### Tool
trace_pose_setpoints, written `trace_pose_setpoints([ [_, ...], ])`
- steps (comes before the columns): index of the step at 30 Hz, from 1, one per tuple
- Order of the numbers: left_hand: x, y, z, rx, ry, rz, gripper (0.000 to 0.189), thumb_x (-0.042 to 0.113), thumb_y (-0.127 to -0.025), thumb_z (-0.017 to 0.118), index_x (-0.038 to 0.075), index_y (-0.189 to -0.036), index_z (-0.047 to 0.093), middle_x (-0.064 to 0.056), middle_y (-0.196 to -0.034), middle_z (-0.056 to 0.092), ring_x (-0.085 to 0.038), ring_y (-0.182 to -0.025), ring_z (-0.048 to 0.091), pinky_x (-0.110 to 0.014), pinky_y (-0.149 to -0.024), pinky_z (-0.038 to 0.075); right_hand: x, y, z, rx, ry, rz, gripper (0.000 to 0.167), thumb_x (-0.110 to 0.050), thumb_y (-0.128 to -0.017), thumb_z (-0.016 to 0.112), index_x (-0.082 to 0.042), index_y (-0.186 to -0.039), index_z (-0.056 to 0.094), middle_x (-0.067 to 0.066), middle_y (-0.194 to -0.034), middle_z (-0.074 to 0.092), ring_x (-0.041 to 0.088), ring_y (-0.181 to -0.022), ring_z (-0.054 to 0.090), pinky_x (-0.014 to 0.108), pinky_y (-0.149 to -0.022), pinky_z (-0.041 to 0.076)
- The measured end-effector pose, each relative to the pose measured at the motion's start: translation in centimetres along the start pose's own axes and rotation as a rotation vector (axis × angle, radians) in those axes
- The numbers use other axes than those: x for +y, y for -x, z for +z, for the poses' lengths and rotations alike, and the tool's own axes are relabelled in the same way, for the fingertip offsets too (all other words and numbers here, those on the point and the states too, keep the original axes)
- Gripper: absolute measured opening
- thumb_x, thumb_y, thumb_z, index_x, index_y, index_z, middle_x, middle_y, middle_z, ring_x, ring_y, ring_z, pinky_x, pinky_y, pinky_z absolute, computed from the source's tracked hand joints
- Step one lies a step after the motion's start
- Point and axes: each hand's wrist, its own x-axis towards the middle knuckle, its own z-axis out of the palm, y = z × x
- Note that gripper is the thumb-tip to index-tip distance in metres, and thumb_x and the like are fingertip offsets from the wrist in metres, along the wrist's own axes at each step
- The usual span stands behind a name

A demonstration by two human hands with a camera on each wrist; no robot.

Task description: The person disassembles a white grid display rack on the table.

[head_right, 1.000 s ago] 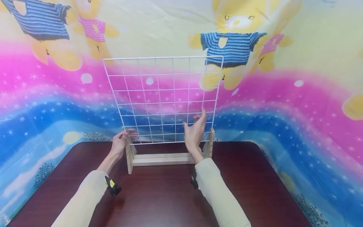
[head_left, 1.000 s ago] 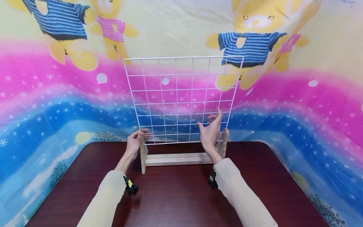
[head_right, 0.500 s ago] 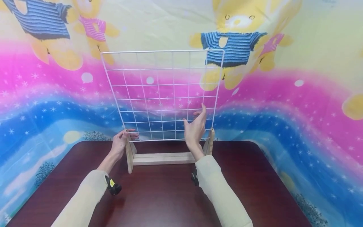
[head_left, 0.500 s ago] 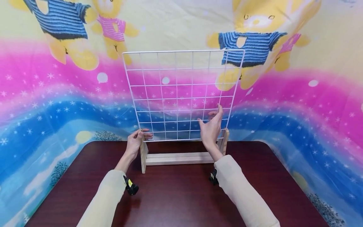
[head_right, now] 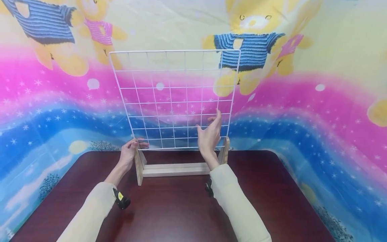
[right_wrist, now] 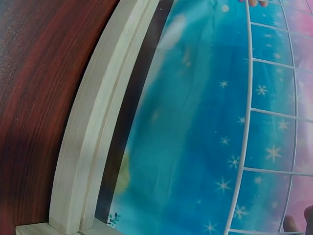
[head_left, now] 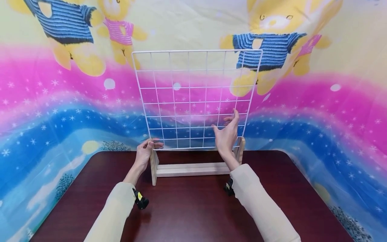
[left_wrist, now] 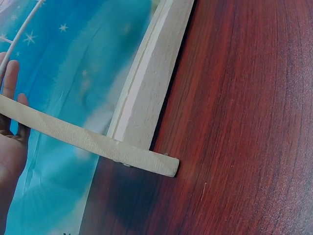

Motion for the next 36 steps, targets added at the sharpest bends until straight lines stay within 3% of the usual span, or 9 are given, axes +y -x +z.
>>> trace_pose_setpoints([
  [5,0.0,0.1,0.1,0.0,-0.014,0.008,0.047,0.031,-0.099,0.052,-0.01,-0.12,0.059,-0.021,-0.098,0.07,-0.028,-0.096,0.068,-0.033,-0.103,0.036,-0.1,-0.3,-0.1,-0.004,0.001,0.009,0.096,-0.012,-0.074,0.086,-0.017,-0.148,0.026,0.005,-0.106,0.056,0.025,-0.091,0.057,0.041,-0.065,0.048],
  [10,-0.7,-0.2,-0.2,0.012,-0.016,-0.011,0.036,0.022,-0.102,0.047,-0.007,-0.119,0.061,-0.025,-0.099,0.069,-0.022,-0.1,0.065,-0.034,-0.093,0.047,-0.6,-0.9,-0.1,0.001,-0.003,0.003,0.096,-0.013,-0.073,0.087,-0.017,-0.148,0.026,0.005,-0.106,0.056,0.026,-0.091,0.058,0.042,-0.068,0.048],
  [13,-1.5,-0.5,-0.5,0.033,-0.001,-0.024,0.03,0.013,-0.103,0.044,-0.006,-0.118,0.062,-0.023,-0.099,0.07,-0.024,-0.1,0.065,-0.035,-0.084,0.053,-0.9,-1.2,-0.2,-0.004,-0.008,-0.004,0.096,-0.015,-0.073,0.086,-0.018,-0.147,0.027,0.006,-0.105,0.056,0.025,-0.091,0.059,0.043,-0.068,0.05],
  [19,-2.0,-0.6,-0.6,0.08,0.016,-0.06,0.035,0.016,-0.101,0.051,-0.011,-0.12,0.06,-0.008,-0.095,0.073,-0.029,-0.096,0.067,-0.036,-0.086,0.053,-1.2,-1.5,-0.2,-0.011,-0.01,0.016,0.096,-0.018,-0.073,0.086,-0.018,-0.148,0.025,0.006,-0.105,0.056,0.026,-0.084,0.058,0.04,-0.062,0.049],
  [23,-2.0,-0.6,-0.5,0.104,0.016,-0.065,0.034,0.018,-0.1,0.053,-0.01,-0.118,0.062,-0.017,-0.098,0.071,-0.03,-0.093,0.067,-0.04,-0.088,0.052,-1.3,-1.8,-0.2,-0.022,-0.004,0.014,0.095,-0.018,-0.074,0.086,-0.018,-0.148,0.025,0.005,-0.105,0.056,0.026,-0.079,0.056,0.038,-0.059,0.048],
  [29,-1.9,-0.7,-0.5,0.066,-0.024,-0.066,0.03,0.016,-0.103,0.046,-0.002,-0.118,0.065,-0.032,-0.103,0.065,-0.039,-0.101,0.064,-0.033,-0.086,0.052,-1.8,-2.2,-0.3,-0.014,0.005,-0.019,0.094,-0.013,-0.075,0.085,-0.017,-0.148,0.025,0.006,-0.106,0.056,0.028,-0.082,0.058,0.038,-0.061,0.051],
  [33,-1.4,-0.6,-0.4,0.077,-0.008,-0.065,0.03,0.007,-0.103,0.044,-0.013,-0.119,0.059,-0.036,-0.104,0.062,-0.046,-0.102,0.06,-0.03,-0.081,0.053,-2.0,-2.4,-0.3,-0.02,0.006,-0.029,0.093,-0.013,-0.076,0.084,-0.017,-0.148,0.026,0.007,-0.107,0.056,0.026,-0.083,0.057,0.037,-0.061,0.052],
  [36,-0.6,-0.5,-0.1,0.075,0.01,-0.059,0.032,0.007,-0.102,0.045,-0.018,-0.117,0.056,-0.037,-0.105,0.061,-0.042,-0.101,0.063,-0.031,-0.08,0.054,-2.1,-2.6,-0.3,-0.014,0.009,-0.022,0.094,-0.014,-0.075,0.085,-0.017,-0.148,0.026,0.006,-0.107,0.056,0.027,-0.084,0.058,0.038,-0.061,0.052],
])
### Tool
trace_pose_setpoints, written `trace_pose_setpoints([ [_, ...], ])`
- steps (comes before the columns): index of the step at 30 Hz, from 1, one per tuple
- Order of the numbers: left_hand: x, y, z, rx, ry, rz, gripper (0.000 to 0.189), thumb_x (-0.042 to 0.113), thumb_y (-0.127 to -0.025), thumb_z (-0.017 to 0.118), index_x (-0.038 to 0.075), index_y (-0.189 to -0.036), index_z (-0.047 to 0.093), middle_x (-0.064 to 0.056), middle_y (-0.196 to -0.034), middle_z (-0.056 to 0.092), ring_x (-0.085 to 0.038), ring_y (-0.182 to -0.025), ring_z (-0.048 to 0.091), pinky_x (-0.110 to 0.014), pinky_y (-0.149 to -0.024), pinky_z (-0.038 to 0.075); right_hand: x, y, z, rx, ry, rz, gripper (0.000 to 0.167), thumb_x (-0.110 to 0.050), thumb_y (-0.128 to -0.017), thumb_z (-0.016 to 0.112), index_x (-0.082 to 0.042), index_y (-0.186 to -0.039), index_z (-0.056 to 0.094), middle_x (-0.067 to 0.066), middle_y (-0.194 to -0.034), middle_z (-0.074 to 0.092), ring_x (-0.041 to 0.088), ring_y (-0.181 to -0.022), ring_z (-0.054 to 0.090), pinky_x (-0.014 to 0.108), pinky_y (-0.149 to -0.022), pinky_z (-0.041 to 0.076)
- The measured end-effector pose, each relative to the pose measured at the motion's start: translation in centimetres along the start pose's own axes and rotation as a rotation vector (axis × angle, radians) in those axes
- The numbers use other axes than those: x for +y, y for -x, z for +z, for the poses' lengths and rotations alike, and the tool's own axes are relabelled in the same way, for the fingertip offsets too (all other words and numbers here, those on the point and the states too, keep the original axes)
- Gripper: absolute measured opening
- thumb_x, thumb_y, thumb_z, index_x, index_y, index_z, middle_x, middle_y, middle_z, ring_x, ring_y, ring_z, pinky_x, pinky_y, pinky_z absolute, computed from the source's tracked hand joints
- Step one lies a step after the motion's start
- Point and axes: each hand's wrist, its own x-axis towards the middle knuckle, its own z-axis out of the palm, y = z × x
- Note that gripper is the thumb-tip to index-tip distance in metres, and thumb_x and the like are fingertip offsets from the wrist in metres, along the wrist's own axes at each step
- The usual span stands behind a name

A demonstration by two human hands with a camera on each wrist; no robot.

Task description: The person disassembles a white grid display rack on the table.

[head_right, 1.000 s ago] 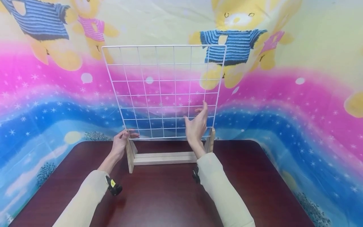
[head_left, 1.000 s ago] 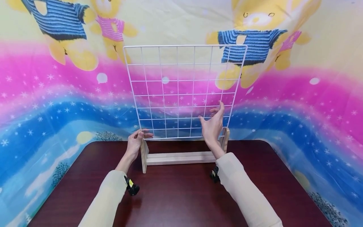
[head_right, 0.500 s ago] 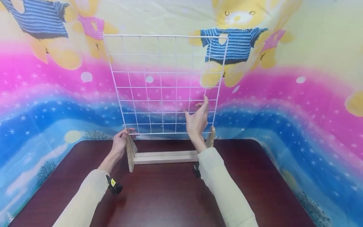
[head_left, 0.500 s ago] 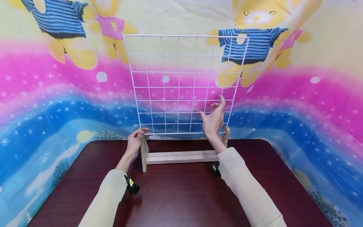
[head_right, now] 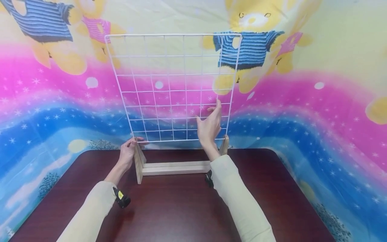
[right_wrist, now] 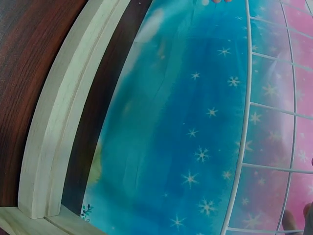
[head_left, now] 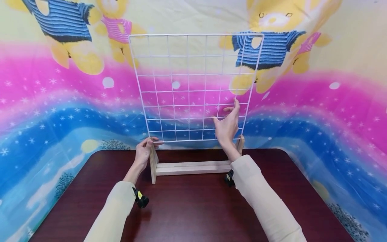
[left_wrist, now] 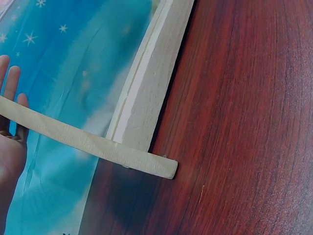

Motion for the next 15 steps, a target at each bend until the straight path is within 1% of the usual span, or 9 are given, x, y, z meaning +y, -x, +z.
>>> trace_pose_setpoints([
  [3,0.56,0.18,0.31,-0.023,0.015,0.027,0.038,0.015,-0.102,0.047,-0.02,-0.115,0.054,-0.037,-0.105,0.06,-0.037,-0.099,0.065,-0.031,-0.082,0.054,-0.02,-0.26,0.04,0.001,0.0,0.003,0.094,-0.014,-0.075,0.085,-0.018,-0.148,0.025,0.007,-0.107,0.056,0.029,-0.085,0.058,0.04,-0.06,0.051],
  [7,0.65,0.34,0.41,-0.05,0.03,0.06,0.046,0.022,-0.1,0.049,-0.022,-0.115,0.052,-0.041,-0.106,0.057,-0.042,-0.099,0.064,-0.033,-0.084,0.054,0.04,-0.36,0.07,-0.012,0.009,0.013,0.093,-0.014,-0.076,0.084,-0.018,-0.148,0.025,0.008,-0.108,0.056,0.03,-0.088,0.057,0.039,-0.06,0.051],
  [10,0.56,0.41,0.3,-0.049,0.024,0.064,0.043,0.02,-0.101,0.048,-0.021,-0.113,0.053,-0.041,-0.105,0.057,-0.04,-0.098,0.065,-0.034,-0.085,0.054,-0.09,-0.31,0.05,-0.018,0.009,0.021,0.093,-0.015,-0.076,0.084,-0.018,-0.148,0.025,0.007,-0.108,0.055,0.028,-0.089,0.057,0.038,-0.061,0.052],
  [12,0.51,0.42,0.27,-0.045,0.016,0.057,0.037,0.017,-0.102,0.047,-0.017,-0.111,0.056,-0.038,-0.104,0.06,-0.038,-0.098,0.066,-0.035,-0.085,0.054,-0.28,-0.34,0.02,-0.013,0.007,0.027,0.093,-0.015,-0.076,0.084,-0.019,-0.148,0.024,0.007,-0.107,0.055,0.027,-0.088,0.057,0.037,-0.061,0.052],
  [15,0.45,0.42,0.24,-0.043,0.022,0.054,0.031,0.016,-0.102,0.046,-0.009,-0.109,0.062,-0.037,-0.104,0.062,-0.039,-0.097,0.066,-0.039,-0.086,0.053,-0.68,-0.5,-0.04,0.0,-0.001,0.035,0.094,-0.015,-0.076,0.084,-0.02,-0.148,0.024,0.005,-0.105,0.055,0.026,-0.085,0.057,0.035,-0.061,0.052],
])
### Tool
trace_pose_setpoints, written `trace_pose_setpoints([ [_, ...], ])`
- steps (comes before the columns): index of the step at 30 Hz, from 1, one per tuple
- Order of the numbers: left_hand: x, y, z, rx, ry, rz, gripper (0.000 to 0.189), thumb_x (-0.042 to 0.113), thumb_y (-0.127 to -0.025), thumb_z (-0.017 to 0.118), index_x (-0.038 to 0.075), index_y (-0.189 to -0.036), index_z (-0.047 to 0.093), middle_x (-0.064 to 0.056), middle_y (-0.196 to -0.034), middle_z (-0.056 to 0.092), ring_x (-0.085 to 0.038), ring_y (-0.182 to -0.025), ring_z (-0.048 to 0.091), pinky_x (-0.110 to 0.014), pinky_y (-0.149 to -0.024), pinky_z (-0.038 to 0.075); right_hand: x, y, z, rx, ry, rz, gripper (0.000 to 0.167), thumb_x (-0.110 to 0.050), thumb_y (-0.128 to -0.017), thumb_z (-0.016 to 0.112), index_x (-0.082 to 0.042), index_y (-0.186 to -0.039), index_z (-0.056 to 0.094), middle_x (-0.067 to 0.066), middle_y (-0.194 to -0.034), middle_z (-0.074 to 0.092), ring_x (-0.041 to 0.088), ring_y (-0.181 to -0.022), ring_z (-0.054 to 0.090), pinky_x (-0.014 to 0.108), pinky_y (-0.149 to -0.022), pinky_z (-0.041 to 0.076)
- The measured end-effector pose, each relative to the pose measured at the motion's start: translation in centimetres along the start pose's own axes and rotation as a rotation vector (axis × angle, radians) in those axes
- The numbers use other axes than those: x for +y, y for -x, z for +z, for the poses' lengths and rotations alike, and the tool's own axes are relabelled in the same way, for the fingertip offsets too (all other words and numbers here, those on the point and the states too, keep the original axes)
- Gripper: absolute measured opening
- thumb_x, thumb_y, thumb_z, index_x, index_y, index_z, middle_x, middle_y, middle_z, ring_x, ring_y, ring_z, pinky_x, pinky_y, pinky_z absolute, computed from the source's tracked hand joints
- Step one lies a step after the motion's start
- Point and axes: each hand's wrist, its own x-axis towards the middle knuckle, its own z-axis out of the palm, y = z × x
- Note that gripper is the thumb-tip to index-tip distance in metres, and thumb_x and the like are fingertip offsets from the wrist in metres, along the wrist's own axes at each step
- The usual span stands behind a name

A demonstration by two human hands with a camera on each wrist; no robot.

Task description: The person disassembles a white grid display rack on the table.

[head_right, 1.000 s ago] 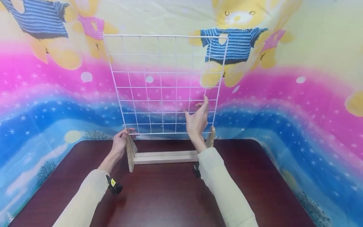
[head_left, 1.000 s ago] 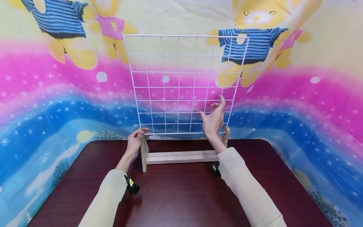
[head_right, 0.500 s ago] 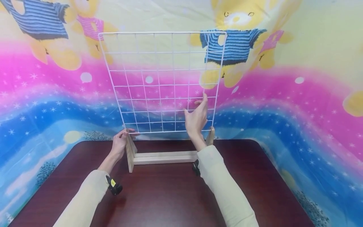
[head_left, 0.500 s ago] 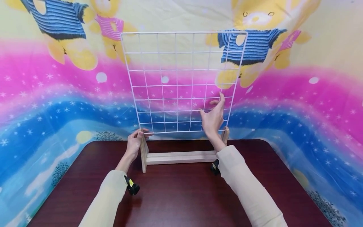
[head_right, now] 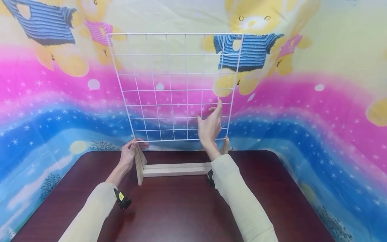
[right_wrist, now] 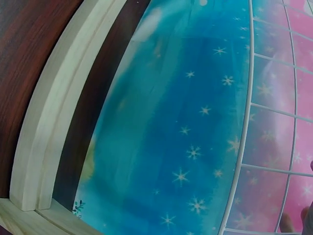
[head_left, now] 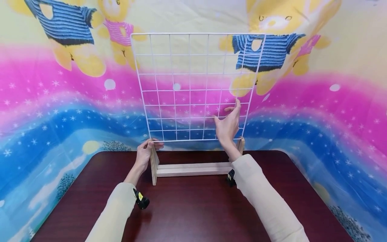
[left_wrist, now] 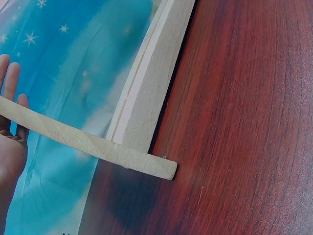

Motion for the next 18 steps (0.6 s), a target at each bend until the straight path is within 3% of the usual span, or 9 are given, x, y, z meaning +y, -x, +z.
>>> trace_pose_setpoints([
  [7,-0.18,-0.08,-0.05,-0.006,0.025,0.023,0.049,0.024,-0.099,0.05,-0.022,-0.116,0.052,-0.034,-0.102,0.064,-0.038,-0.096,0.066,-0.038,-0.085,0.053,-0.33,-0.2,-0.17,0.007,-0.015,-0.004,0.093,-0.014,-0.077,0.083,-0.019,-0.148,0.024,0.005,-0.104,0.054,0.024,-0.083,0.056,0.035,-0.061,0.051],
  [13,-0.23,0.05,-0.07,-0.006,0.022,0.003,0.031,0.019,-0.1,0.05,-0.007,-0.109,0.064,-0.026,-0.096,0.069,-0.026,-0.091,0.07,-0.032,-0.083,0.054,-0.01,-0.18,-0.37,0.007,-0.008,0.018,0.094,-0.013,-0.076,0.084,-0.021,-0.149,0.024,0.005,-0.104,0.054,0.025,-0.081,0.056,0.035,-0.062,0.051],
  [18,-0.16,-0.03,-0.09,0.004,-0.007,-0.001,0.042,0.021,-0.1,0.05,-0.018,-0.113,0.056,-0.026,-0.095,0.069,-0.025,-0.09,0.07,-0.03,-0.081,0.054,-0.3,-0.46,-0.4,0.002,-0.019,0.003,0.093,-0.013,-0.077,0.083,-0.02,-0.148,0.024,0.005,-0.104,0.053,0.023,-0.085,0.056,0.034,-0.066,0.053],
])
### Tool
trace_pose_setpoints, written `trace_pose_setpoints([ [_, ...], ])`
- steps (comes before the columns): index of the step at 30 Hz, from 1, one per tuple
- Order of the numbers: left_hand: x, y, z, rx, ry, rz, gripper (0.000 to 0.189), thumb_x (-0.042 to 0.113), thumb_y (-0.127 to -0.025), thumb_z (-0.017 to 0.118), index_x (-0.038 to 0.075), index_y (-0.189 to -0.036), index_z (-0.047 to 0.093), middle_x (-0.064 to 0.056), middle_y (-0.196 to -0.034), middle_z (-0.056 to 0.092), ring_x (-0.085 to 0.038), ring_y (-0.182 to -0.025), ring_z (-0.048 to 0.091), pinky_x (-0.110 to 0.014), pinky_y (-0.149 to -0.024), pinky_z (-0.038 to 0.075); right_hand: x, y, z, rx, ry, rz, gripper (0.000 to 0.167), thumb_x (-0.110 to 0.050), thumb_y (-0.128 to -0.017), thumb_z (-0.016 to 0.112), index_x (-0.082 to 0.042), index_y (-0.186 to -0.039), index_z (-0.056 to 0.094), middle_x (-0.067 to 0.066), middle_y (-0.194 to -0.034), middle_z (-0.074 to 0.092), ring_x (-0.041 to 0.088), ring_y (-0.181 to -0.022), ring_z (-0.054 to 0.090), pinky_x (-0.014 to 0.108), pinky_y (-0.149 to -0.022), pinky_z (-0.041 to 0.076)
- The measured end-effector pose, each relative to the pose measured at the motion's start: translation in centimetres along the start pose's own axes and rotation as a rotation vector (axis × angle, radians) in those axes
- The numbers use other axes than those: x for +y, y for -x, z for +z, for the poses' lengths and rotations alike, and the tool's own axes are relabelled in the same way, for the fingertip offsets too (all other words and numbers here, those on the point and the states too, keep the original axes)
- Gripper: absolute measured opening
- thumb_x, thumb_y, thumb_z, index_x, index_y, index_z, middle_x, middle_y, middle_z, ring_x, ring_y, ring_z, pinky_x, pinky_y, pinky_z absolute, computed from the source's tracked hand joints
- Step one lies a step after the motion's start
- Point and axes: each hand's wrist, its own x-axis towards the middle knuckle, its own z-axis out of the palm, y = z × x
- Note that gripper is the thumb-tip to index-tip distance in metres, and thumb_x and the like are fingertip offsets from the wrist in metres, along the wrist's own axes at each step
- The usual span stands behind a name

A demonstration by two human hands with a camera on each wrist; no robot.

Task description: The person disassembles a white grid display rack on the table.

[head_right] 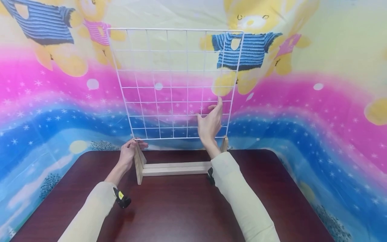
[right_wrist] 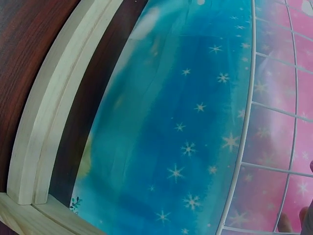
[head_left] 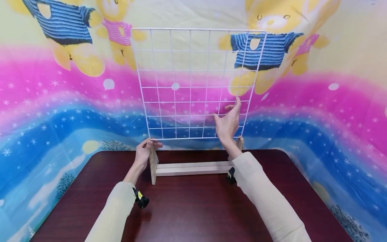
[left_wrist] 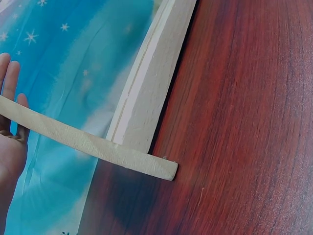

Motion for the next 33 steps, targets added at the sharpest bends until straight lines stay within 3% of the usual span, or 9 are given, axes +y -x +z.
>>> trace_pose_setpoints([
  [6,0.1,-0.1,0.1,0.015,-0.002,-0.016,0.034,0.01,-0.103,0.045,-0.019,-0.117,0.055,-0.023,-0.094,0.07,-0.024,-0.09,0.069,-0.029,-0.078,0.053,-0.5,-0.3,0.0,-0.005,-0.009,-0.022,0.093,-0.015,-0.077,0.084,-0.02,-0.148,0.025,0.005,-0.103,0.054,0.021,-0.088,0.056,0.033,-0.064,0.051],
  [13,0.0,0.0,0.0,0.014,0.012,-0.017,0.039,0.02,-0.101,0.05,-0.016,-0.113,0.057,-0.022,-0.092,0.071,-0.027,-0.091,0.068,-0.03,-0.079,0.053,-0.5,-0.1,-0.5,-0.007,-0.012,-0.018,0.093,-0.012,-0.076,0.084,-0.02,-0.147,0.026,0.004,-0.102,0.054,0.02,-0.084,0.055,0.034,-0.063,0.051],
  [20,0.1,0.1,-0.2,0.016,0.015,-0.001,0.031,0.015,-0.101,0.048,-0.012,-0.111,0.062,-0.021,-0.091,0.071,-0.024,-0.09,0.069,-0.03,-0.079,0.053,-0.5,-0.1,-0.7,-0.006,-0.011,-0.003,0.095,-0.013,-0.075,0.085,-0.018,-0.148,0.025,0.006,-0.102,0.055,0.024,-0.082,0.056,0.038,-0.065,0.051],
  [28,0.3,0.3,0.0,0.004,0.008,0.015,0.054,0.032,-0.095,0.057,-0.018,-0.114,0.056,-0.025,-0.093,0.069,-0.026,-0.089,0.068,-0.029,-0.078,0.054,-0.2,-0.4,-1.5,-0.003,0.005,0.002,0.094,-0.012,-0.076,0.083,-0.018,-0.149,0.023,0.008,-0.104,0.056,0.027,-0.08,0.057,0.039,-0.063,0.05],
  [33,-0.5,-0.1,-0.4,0.003,0.007,0.014,0.059,0.036,-0.094,0.057,-0.02,-0.114,0.054,-0.026,-0.092,0.069,-0.029,-0.091,0.067,-0.03,-0.078,0.053,0.0,-0.4,-2.0,-0.013,-0.014,0.009,0.095,-0.012,-0.076,0.083,-0.018,-0.149,0.023,0.007,-0.104,0.055,0.03,-0.083,0.059,0.039,-0.066,0.05],
])
